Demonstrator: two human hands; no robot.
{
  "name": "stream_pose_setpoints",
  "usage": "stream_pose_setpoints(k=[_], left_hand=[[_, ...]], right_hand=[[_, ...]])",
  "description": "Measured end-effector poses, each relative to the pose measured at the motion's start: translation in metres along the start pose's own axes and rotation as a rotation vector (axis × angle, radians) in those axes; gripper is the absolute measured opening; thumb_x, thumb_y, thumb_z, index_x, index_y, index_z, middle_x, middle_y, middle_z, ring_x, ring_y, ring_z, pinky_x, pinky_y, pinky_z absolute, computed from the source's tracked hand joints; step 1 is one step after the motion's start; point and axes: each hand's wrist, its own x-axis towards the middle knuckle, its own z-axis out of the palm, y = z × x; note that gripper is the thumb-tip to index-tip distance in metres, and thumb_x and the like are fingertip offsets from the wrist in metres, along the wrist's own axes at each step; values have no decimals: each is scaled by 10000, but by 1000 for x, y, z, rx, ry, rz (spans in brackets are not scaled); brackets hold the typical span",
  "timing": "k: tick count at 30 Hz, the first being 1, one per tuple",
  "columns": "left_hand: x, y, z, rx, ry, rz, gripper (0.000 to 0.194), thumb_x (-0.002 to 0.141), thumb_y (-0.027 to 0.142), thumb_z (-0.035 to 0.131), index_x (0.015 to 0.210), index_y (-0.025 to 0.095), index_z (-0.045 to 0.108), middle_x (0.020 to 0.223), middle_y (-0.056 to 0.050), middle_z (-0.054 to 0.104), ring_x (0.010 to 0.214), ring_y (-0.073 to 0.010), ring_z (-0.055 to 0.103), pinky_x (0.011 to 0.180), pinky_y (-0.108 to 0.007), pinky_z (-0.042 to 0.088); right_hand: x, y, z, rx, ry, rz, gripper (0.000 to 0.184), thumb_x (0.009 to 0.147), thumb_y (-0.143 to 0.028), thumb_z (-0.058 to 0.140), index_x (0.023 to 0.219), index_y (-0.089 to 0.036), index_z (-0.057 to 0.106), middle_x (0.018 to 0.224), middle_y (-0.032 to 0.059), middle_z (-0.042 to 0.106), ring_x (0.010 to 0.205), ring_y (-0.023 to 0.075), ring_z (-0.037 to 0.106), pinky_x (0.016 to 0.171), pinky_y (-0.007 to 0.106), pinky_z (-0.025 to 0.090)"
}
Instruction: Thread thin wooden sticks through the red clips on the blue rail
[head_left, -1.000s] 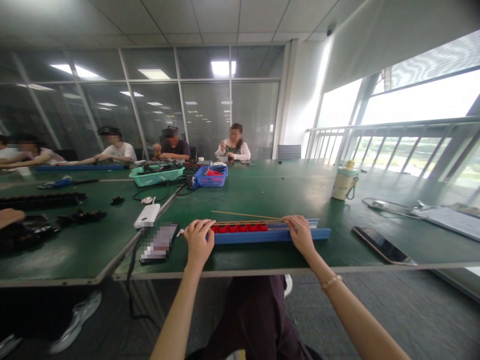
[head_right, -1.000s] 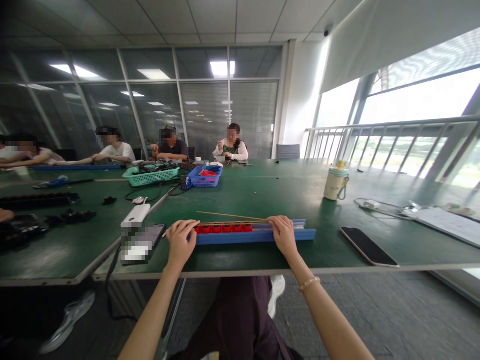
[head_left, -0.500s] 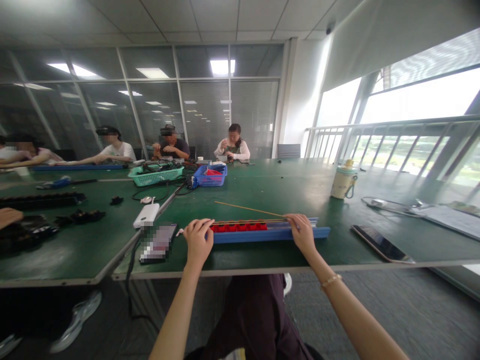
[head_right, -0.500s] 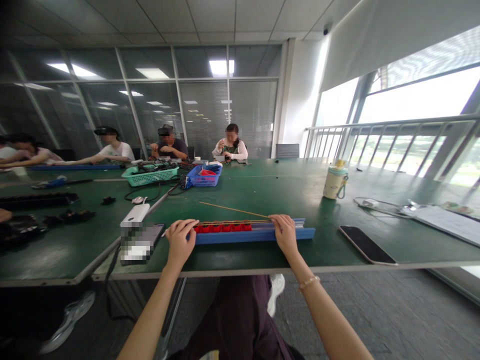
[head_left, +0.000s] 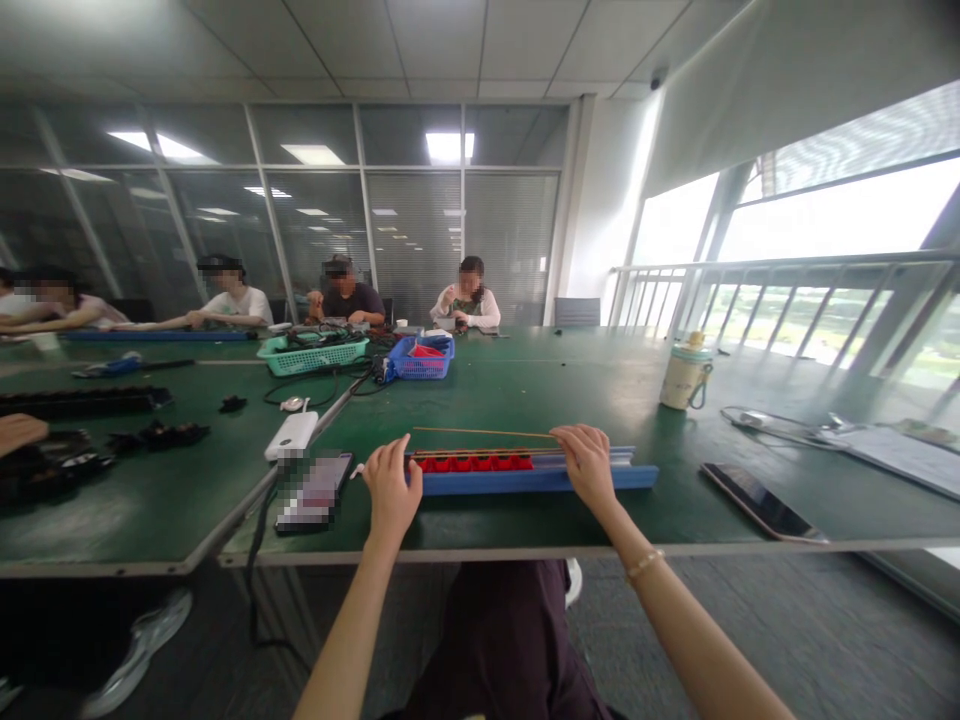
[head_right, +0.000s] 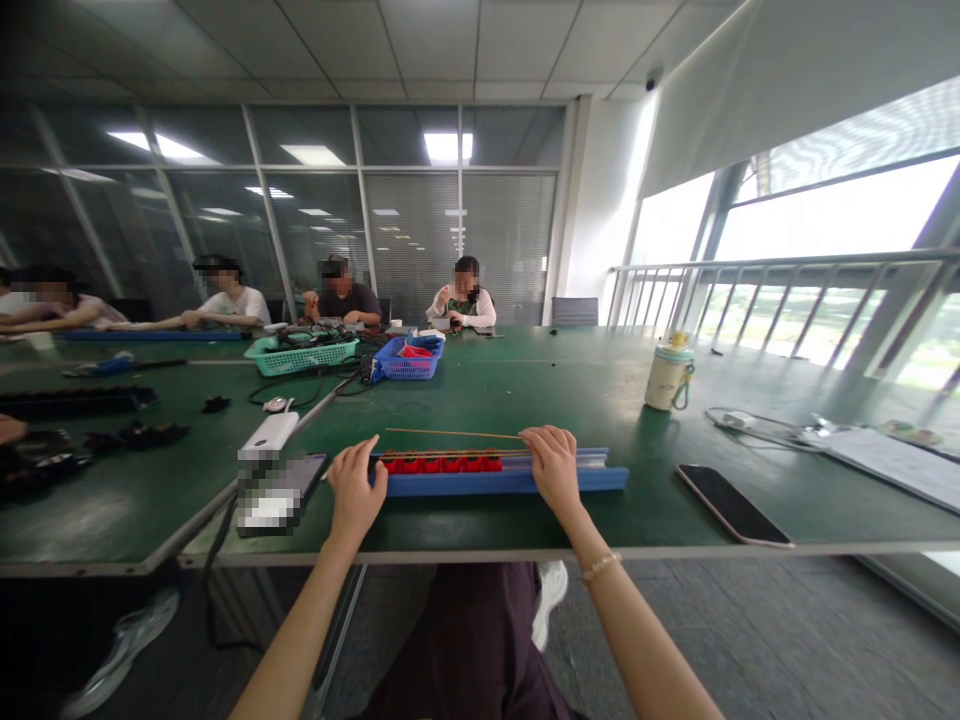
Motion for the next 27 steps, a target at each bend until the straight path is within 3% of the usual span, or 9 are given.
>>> stream_pose_setpoints(k=[5, 10, 18, 27], left_hand=[[0, 1, -1, 8, -19, -17, 429, 914, 265, 438, 1315, 179, 565, 1262, -133, 629, 1209, -319, 474, 1048, -519, 348], [-1, 2, -1, 14, -33, -36, 428, 924, 255, 418, 1320, 175, 560, 1261, -127, 630, 1204, -313, 471, 1048, -518, 343], [1, 4, 0, 35, -42, -83, 421, 935, 259, 408, 1315, 174, 568, 1269, -122, 627, 1202, -310, 460, 1050, -526, 338], [0, 3, 0, 57, -53, -35, 379, 927, 247, 435, 1251, 195, 624, 1233, -101, 655, 1181, -308, 463, 1040, -523, 331]], right_hand=[[2, -8, 17, -21, 66, 0, 287, 952, -190, 433, 1025, -283, 695, 1042, 47, 711, 1055, 247, 551, 967, 424, 347], [-12, 1, 12, -130, 141, 65, 259, 923, -176, 468, 997, -273, 697, 1045, 61, 679, 1078, 261, 500, 971, 438, 310], [-12, -1, 12, -88, 114, 87, 227, 961, -222, 453, 973, -249, 678, 1025, 48, 674, 1063, 233, 479, 948, 380, 305], [-13, -2, 11, -90, 36, 105, 249, 972, -238, 443, 975, -252, 692, 1070, 49, 662, 1100, 236, 462, 973, 392, 290]])
